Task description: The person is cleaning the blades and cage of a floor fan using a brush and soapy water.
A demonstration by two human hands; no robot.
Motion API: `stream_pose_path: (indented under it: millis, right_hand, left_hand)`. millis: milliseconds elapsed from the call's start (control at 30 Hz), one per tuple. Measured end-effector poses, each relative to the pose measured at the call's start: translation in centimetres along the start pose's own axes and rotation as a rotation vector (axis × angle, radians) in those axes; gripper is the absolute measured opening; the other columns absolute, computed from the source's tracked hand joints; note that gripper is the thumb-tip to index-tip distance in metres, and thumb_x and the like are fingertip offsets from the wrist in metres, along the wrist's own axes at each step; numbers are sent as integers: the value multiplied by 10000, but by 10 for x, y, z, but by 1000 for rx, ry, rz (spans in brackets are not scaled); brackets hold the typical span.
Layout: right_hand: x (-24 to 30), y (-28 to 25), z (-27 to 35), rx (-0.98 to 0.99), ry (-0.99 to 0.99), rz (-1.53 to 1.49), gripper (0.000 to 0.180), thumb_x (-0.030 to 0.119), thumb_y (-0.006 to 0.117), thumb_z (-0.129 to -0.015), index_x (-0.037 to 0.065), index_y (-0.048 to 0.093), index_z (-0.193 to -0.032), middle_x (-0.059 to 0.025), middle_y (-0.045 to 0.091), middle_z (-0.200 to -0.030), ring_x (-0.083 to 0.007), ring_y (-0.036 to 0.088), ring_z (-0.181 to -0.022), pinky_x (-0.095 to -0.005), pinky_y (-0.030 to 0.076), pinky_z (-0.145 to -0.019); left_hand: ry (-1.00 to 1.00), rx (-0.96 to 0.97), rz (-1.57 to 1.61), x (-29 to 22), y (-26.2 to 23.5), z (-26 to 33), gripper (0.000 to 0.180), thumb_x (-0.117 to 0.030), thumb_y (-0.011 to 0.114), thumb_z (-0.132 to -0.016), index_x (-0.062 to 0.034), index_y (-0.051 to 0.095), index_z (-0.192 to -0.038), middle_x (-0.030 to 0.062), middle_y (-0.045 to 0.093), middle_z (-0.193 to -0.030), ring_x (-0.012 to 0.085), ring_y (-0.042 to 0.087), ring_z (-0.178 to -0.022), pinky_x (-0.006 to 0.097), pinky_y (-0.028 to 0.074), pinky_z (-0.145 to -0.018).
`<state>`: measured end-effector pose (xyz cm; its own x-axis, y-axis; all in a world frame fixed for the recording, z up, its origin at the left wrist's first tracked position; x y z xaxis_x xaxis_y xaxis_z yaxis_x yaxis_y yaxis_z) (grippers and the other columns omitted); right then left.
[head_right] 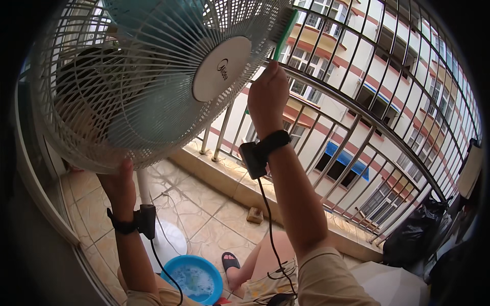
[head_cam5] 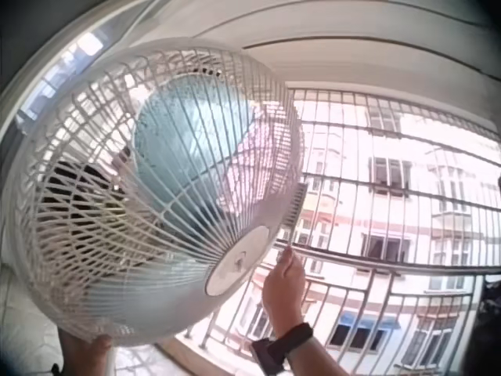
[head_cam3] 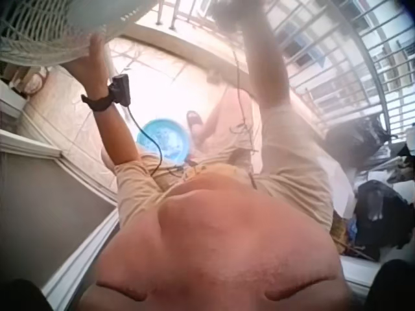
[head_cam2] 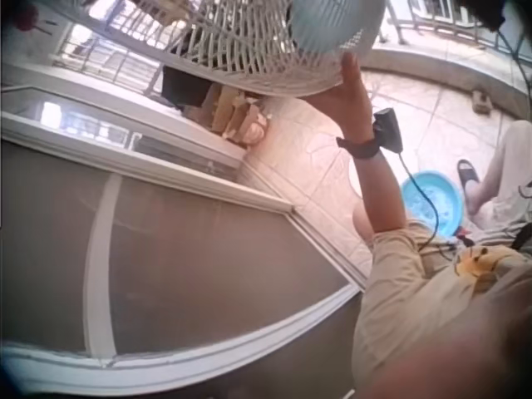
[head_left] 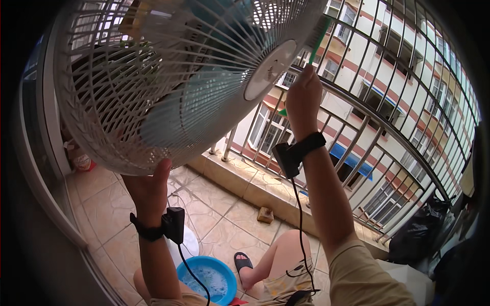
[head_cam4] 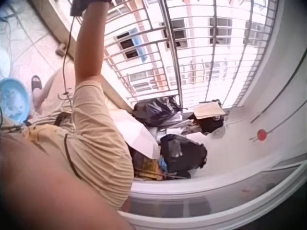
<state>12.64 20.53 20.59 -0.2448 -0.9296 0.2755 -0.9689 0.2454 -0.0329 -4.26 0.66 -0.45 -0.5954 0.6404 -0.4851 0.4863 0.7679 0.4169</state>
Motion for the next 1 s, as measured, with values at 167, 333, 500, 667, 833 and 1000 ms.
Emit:
stream_pose_path:
  millis: [167,333,500,667,833,1000]
  right_hand:
    - [-2,1,37,38,88,8,417,298,338,-1097,-18,509,-884,-225,543,-716,-423,545,-678,-507,411,-645]
    - [-22,27,130,192,192,-70,431,309,328,-1102,-16,490,-871,-221,506,-696,-406,502,-635,-496,382,-610]
    - [-33,26,171,279,353,-163,421,299,336,-1105,-14,461,-853,-199,475,-683,-348,471,-622,-466,373,-609]
    - [-8,15,210,447,502,-240,383,285,354,-1103,2,482,-879,-188,495,-699,-348,488,-634,-457,399,-624]
    - [-49,-25,208,338,506,-465,450,455,346,-1102,140,448,-799,36,394,-548,-65,366,-409,-249,313,-363]
    - [-36,-54,86,212,375,-478,460,489,353,-1096,158,429,-785,55,358,-537,-53,342,-400,-238,284,-365]
  left_hand:
    - [-54,-12,81,-2,3,2,1099,-374,837,-838,-13,114,-1583,198,295,-1580,300,373,-1420,457,320,-1177]
    - [-22,-7,112,-15,-3,0,1075,-342,851,-829,-13,147,-1572,188,330,-1553,293,398,-1390,448,335,-1162]
    - [-25,40,20,-7,11,0,1076,-362,859,-820,-14,167,-1567,192,343,-1545,298,398,-1390,448,323,-1166]
    - [-10,-18,-32,-9,-2,0,1093,-395,857,-816,-10,167,-1570,192,332,-1554,304,379,-1405,454,305,-1176]
    - [24,-49,-85,4,2,5,1122,-497,803,-840,-16,120,-1589,201,256,-1601,314,316,-1452,470,267,-1198]
    - [-13,-38,-50,-5,-2,11,1106,-540,749,-868,-13,101,-1594,196,232,-1621,317,292,-1473,473,249,-1207]
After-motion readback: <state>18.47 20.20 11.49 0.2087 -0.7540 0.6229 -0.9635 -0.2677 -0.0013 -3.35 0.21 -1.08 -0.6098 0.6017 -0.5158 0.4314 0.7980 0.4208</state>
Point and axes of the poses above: each hand's wrist, its own z-axis away from the middle knuckle, its own y-axis out of the palm, x = y × z, the point moved 1 cm from there along -z, towards the middle knuckle
